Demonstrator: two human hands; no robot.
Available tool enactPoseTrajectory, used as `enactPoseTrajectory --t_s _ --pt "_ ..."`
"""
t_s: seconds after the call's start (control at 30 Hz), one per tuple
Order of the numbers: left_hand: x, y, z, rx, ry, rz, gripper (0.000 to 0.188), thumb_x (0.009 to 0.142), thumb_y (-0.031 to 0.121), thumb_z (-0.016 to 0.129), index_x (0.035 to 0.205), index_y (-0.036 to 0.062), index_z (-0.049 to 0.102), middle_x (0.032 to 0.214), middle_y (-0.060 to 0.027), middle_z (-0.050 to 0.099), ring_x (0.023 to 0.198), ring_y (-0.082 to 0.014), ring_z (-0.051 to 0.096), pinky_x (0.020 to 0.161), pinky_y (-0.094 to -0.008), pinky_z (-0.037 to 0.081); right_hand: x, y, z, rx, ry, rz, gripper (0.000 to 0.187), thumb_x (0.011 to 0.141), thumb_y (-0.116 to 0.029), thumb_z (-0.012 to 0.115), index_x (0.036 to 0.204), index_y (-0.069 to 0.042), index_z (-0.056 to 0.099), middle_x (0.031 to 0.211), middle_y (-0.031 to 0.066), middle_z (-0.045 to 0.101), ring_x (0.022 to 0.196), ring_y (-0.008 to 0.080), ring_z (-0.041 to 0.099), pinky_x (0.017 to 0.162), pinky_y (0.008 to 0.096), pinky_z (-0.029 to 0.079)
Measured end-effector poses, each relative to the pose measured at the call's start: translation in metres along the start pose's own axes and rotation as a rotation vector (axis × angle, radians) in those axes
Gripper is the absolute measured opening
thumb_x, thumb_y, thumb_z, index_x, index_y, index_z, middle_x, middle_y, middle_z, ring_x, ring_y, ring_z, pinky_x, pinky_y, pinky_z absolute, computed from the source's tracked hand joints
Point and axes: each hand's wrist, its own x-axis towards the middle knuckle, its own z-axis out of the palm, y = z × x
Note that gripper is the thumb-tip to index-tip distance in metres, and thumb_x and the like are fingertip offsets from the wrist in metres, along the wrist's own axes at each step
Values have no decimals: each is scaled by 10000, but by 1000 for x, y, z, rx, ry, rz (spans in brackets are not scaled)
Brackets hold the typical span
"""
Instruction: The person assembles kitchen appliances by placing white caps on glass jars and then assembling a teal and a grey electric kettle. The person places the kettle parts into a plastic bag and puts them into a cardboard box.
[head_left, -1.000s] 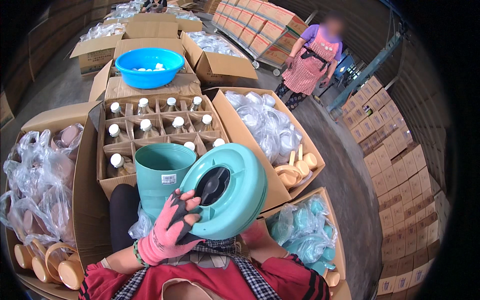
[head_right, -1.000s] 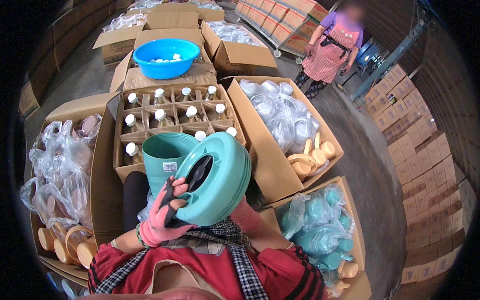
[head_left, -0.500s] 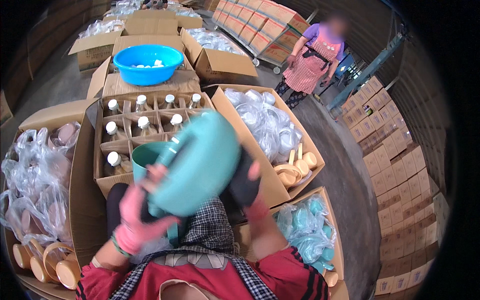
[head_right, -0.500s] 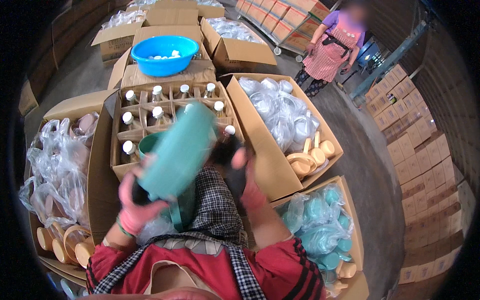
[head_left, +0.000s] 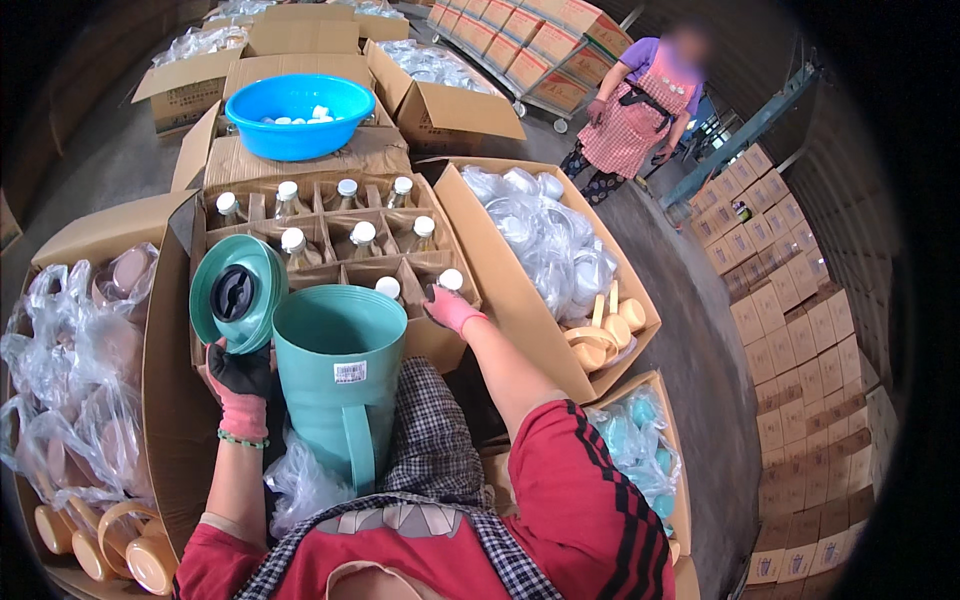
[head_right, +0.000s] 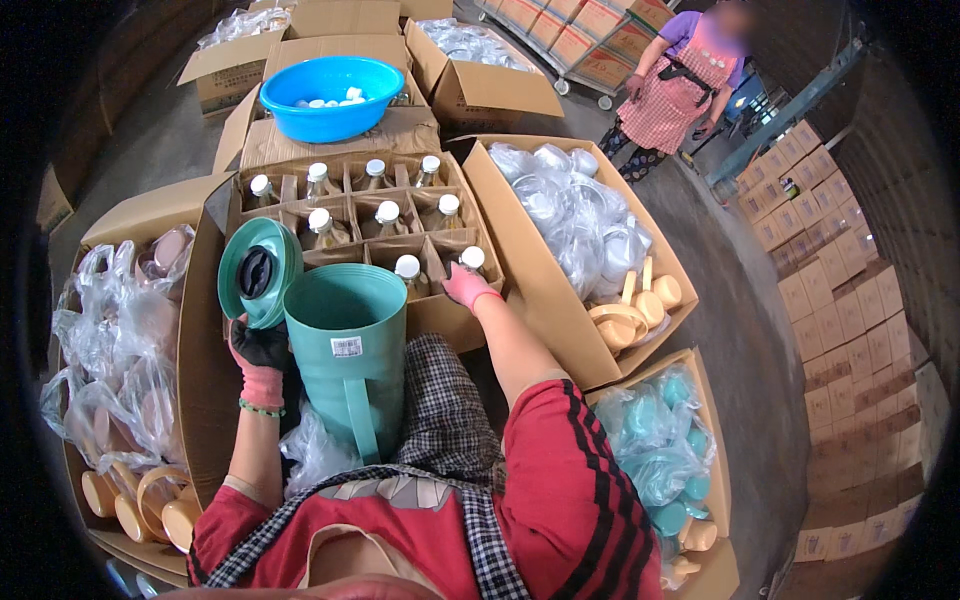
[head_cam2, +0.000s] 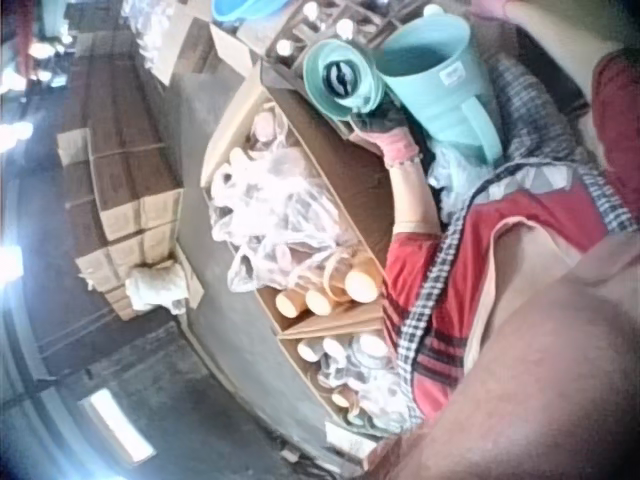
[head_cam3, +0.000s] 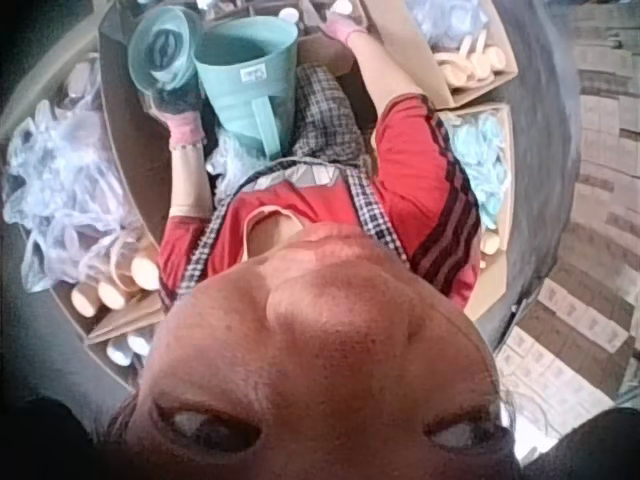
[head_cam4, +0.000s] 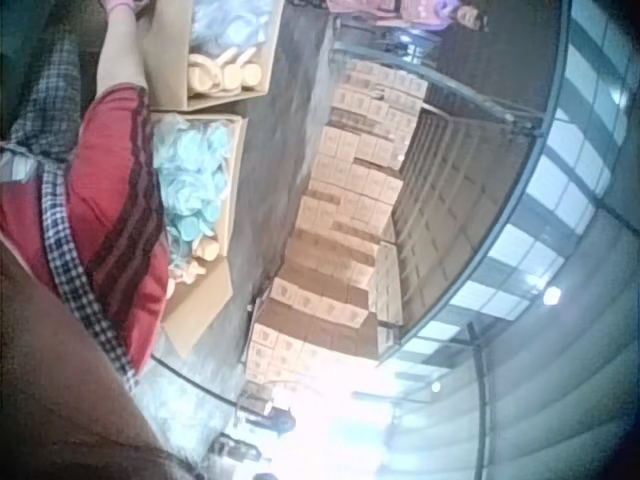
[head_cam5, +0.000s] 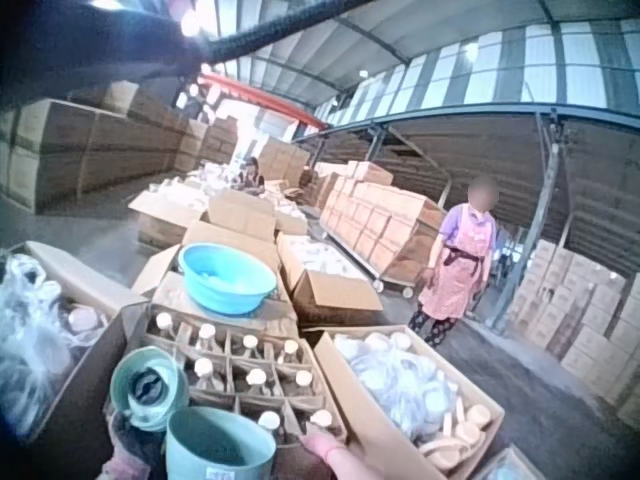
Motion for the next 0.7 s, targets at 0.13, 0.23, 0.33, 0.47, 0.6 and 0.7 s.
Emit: enactPoseTrajectory --t_s 0.13,0.23,0.33,0.47,0.6,0.7 --pt "-3 1 15 13 -62 25 325 763 178 474 1072 79 492 1121 -101 515 1042 -267 473 879 -414 391 10 -3 10 -117 424 72 639 733 -397 565 1199 -29 331 1220 245 364 1121 362 388 922 410 342" --pt "6 3 -3 46 27 50 308 764 169 478 1058 84 506 1095 -100 529 1013 -264 492 848 -396 410 16 -11 17 -78 402 -59 623 709 -392 596 1172 -36 378 1170 227 411 1085 359 416 905 406 356" --pt "6 5 -2 -34 71 -15 282 771 166 470 1041 94 511 1095 -103 529 1006 -267 498 829 -386 424 19 -12 11 -286 368 -73 544 683 -360 623 1089 -32 467 1113 198 448 1020 347 453 875 408 375" --pt "3 4 10 -20 131 -6 294 781 187 453 1053 88 505 1116 -105 519 1017 -272 492 849 -409 412 8 5 -19 -383 431 134 500 662 -350 653 1033 -51 503 1091 198 478 991 347 475 827 420 399" --pt "11 0 6 -81 95 -40 309 779 201 457 1060 81 501 1127 -103 513 1032 -275 480 878 -429 386 35 34 -26 -89 249 84 695 636 -372 686 1170 -37 392 1110 221 489 1003 347 494 852 393 407" --pt "12 -6 12 -87 134 -50 323 774 205 461 1070 79 493 1129 -102 512 1037 -279 474 889 -426 379 48 28 -18 -302 269 96 894 569 -426 730 1224 7 301 1121 248 471 1040 353 473 885 373 400"
